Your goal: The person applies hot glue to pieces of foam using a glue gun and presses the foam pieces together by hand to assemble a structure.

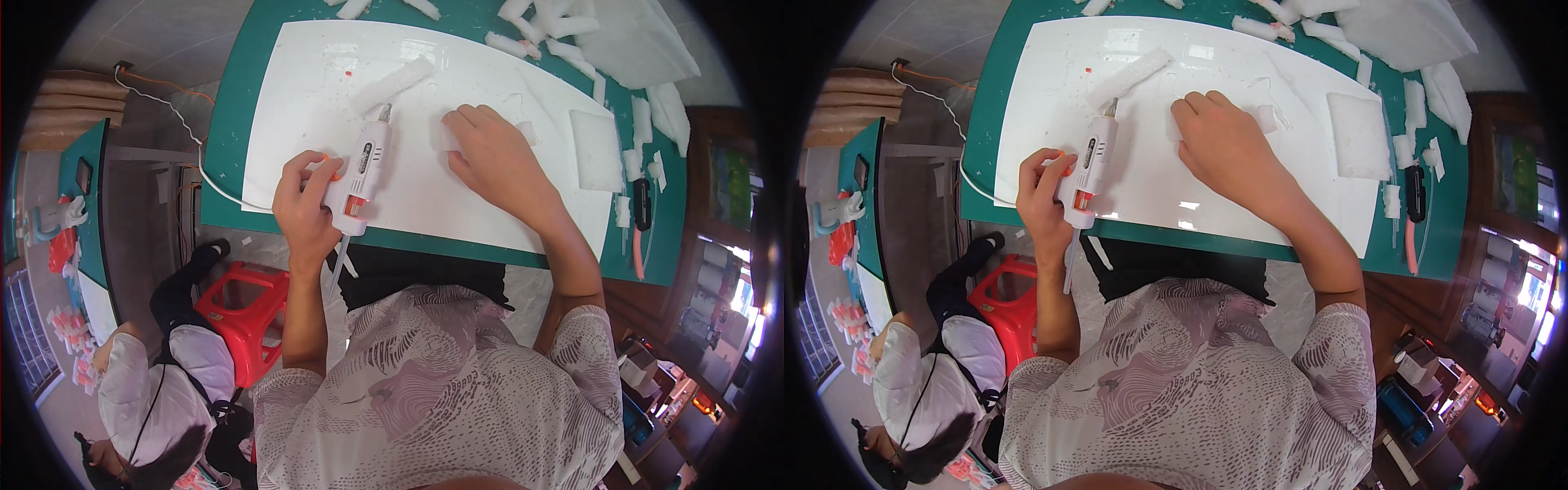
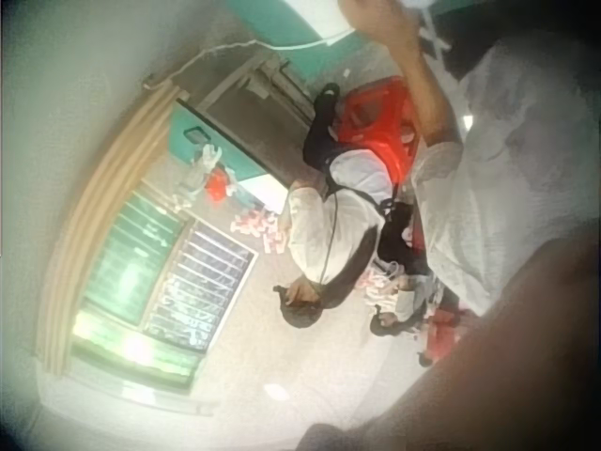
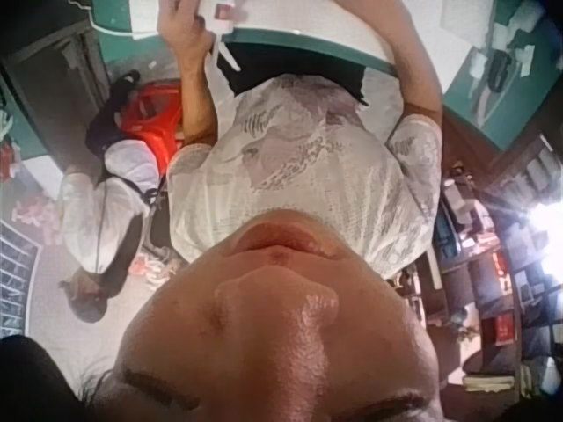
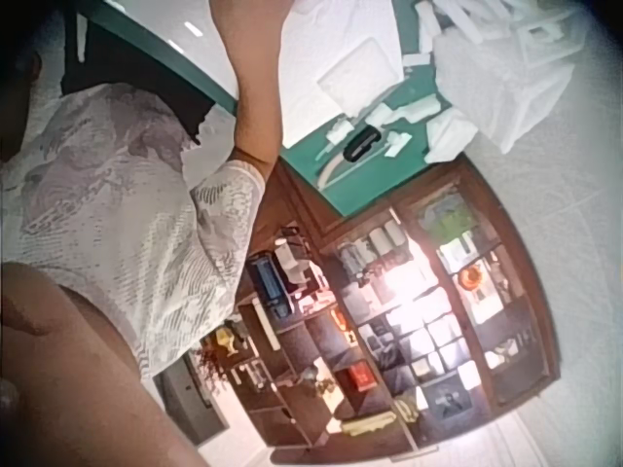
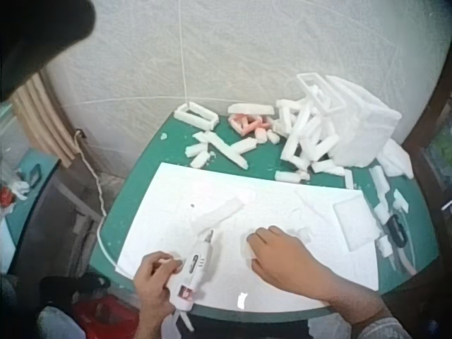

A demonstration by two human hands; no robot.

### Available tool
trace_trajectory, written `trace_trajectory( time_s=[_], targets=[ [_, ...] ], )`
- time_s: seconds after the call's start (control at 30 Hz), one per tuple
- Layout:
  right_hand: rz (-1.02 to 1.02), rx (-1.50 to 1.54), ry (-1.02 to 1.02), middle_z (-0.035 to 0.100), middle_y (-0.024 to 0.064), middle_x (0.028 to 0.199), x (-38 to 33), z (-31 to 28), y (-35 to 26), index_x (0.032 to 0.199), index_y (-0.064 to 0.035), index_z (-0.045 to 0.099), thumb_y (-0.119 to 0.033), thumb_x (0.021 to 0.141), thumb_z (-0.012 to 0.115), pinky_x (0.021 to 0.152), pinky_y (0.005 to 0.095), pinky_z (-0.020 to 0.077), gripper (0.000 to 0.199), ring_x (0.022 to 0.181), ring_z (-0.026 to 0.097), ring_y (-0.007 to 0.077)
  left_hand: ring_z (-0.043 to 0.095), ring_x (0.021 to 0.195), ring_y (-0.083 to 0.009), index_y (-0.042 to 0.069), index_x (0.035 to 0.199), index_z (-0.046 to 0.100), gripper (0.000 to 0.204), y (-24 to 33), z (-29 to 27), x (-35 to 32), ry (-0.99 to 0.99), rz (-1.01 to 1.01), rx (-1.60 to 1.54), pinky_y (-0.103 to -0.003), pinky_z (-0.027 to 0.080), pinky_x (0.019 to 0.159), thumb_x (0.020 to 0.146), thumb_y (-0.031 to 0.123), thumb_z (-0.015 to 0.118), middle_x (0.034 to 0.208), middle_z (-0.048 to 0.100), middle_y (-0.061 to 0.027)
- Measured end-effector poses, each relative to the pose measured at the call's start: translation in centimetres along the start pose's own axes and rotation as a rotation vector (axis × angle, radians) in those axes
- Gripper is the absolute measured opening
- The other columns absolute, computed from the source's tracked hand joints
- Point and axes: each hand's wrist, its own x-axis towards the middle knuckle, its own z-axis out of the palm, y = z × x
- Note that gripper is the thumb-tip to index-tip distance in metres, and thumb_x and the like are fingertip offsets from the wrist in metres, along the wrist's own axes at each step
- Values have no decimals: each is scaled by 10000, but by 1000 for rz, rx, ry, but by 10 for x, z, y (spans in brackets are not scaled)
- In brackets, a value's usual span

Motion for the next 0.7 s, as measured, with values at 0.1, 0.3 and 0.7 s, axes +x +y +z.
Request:
trace_trajectory(
  time_s=[0.1, 0.3, 0.7],
  targets=[
    [9, 2, -19, 627, 148, 1023, 0, -1, -1, 1024, 19, 593, -81, 819, 683, 826, 405, 551, 245, 991, 613, 306, 632, 812, -189, 42, 1084, 734, 449, 0, 0, 0, 1, -2, -11, -294, 525, 662, 638, 7, 774, 1168, 624, -90],
    [6, 0, -3, 627, 150, 1021, 0, 0, 0, 1027, 20, 595, -82, 822, 677, 824, 409, 549, 243, 985, 613, 306, 633, 819, -191, 44, 1088, 734, 450, 1, 0, 0, -6, -3, -7, -296, 529, 667, 641, 8, 773, 1171, 624, -95],
    [10, 8, -4, 621, 148, 1000, 0, 0, 0, 1010, 17, 594, -82, 817, 679, 823, 415, 545, 233, 974, 610, 312, 627, 807, -189, 37, 1081, 732, 438, 0, 0, 1, 0, 11, -17, -297, 528, 662, 646, 15, 782, 1167, 623, -98]
  ],
)
